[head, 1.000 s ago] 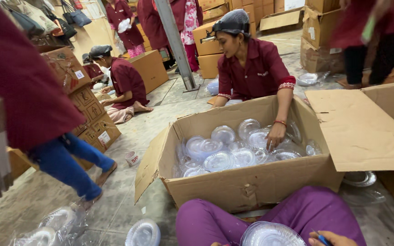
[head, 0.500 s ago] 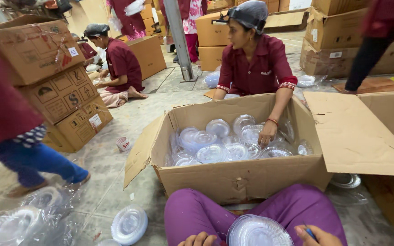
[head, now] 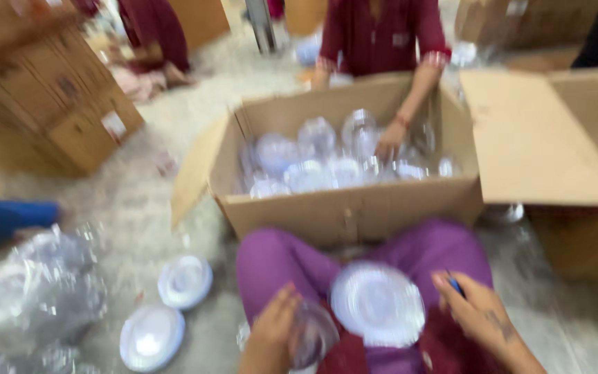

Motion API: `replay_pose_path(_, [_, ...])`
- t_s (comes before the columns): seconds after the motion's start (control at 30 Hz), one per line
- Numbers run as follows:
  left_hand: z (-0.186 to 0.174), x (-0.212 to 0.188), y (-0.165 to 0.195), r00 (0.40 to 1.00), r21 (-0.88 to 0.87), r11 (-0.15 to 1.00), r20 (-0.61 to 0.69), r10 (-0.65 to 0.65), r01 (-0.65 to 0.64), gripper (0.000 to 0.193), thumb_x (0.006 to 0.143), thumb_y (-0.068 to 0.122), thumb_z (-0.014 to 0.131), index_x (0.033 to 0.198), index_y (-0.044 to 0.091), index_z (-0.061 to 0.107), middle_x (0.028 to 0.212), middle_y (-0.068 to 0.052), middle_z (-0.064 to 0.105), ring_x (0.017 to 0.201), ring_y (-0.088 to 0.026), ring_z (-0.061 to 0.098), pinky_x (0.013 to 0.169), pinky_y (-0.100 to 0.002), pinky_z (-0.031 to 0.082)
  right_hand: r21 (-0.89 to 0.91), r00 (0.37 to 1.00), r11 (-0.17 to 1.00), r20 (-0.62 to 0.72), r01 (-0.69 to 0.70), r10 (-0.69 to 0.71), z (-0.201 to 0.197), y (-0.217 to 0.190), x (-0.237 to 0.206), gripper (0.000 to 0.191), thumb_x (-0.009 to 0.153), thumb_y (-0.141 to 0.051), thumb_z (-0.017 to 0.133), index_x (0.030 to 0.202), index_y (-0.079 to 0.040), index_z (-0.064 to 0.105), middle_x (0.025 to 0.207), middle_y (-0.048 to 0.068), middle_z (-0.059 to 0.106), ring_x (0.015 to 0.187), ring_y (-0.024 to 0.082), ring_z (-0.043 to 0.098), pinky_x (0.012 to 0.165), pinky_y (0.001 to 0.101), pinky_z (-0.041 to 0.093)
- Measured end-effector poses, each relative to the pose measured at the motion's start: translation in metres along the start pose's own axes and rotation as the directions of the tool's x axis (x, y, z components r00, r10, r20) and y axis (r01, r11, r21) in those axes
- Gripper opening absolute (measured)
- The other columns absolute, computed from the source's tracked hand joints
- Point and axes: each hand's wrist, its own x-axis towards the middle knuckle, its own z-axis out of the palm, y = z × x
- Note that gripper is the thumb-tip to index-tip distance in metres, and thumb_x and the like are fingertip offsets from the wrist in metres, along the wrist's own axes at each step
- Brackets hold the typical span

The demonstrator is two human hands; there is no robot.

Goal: The person sits on the floor and uses a small blue utility knife to trim the edges of clear plastic lids. They hold each lid in one hand and carefully cut around the rim with the other, then place the trimmed lid into a nearby cardboard box.

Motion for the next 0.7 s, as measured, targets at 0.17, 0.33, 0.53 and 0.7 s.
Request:
replay_pose_path(0.17, [-0.044,0.001,0.035,0.992,-0.010,0.998,0.107,-0.066,0.067,0.036,0.081,0.006,0.074,0.116,0.003,0.070,0.117,-0.014,0.069,0.104,-0.033,0.066,0.088,-0.041,0.053,-0.029,0.939,0.939,0.004,0.343,-0.343,0.007,-0.036,-0.031,0.038,0.095,-0.032,0.065,0.119,-0.004,0.072,0.103,0.005,0.076,0.094,0.012,0.070,0.081,0.0286,0.053])
replay_pose_path(0.33, [-0.065,0.021,0.057,0.999,-0.150,0.988,0.013,-0.043,0.044,0.021,0.088,0.007,0.081,0.107,0.006,0.075,0.099,-0.011,0.075,0.086,-0.025,0.073,0.075,-0.035,0.056,-0.009,0.754,0.764,0.170,0.645,-0.635,0.021,-0.057,-0.062,0.047,0.089,-0.026,0.081,0.129,-0.005,0.069,0.111,0.010,0.070,0.100,0.022,0.067,0.090,0.0344,0.054])
replay_pose_path(0.53, [-0.077,0.052,0.073,0.997,-0.415,0.909,-0.053,-0.060,0.033,0.014,0.100,0.001,0.087,0.105,0.000,0.073,0.103,-0.010,0.075,0.093,-0.018,0.074,0.083,-0.028,0.058,0.195,0.584,0.594,0.115,0.780,-0.804,0.036,-0.073,-0.073,0.056,0.091,-0.017,0.090,0.138,-0.005,0.063,0.121,0.008,0.065,0.102,0.016,0.065,0.091,0.0276,0.055])
replay_pose_path(0.7, [-0.060,0.068,0.077,0.982,-0.668,0.728,0.031,-0.184,0.158,0.017,0.099,-0.003,0.086,0.109,-0.003,0.072,0.103,-0.010,0.073,0.092,-0.016,0.074,0.083,-0.026,0.061,0.135,0.636,0.636,0.050,0.760,-0.770,0.030,-0.067,-0.073,0.047,0.092,-0.010,0.090,0.131,-0.001,0.065,0.114,0.010,0.063,0.094,0.014,0.064,0.083,0.0263,0.053])
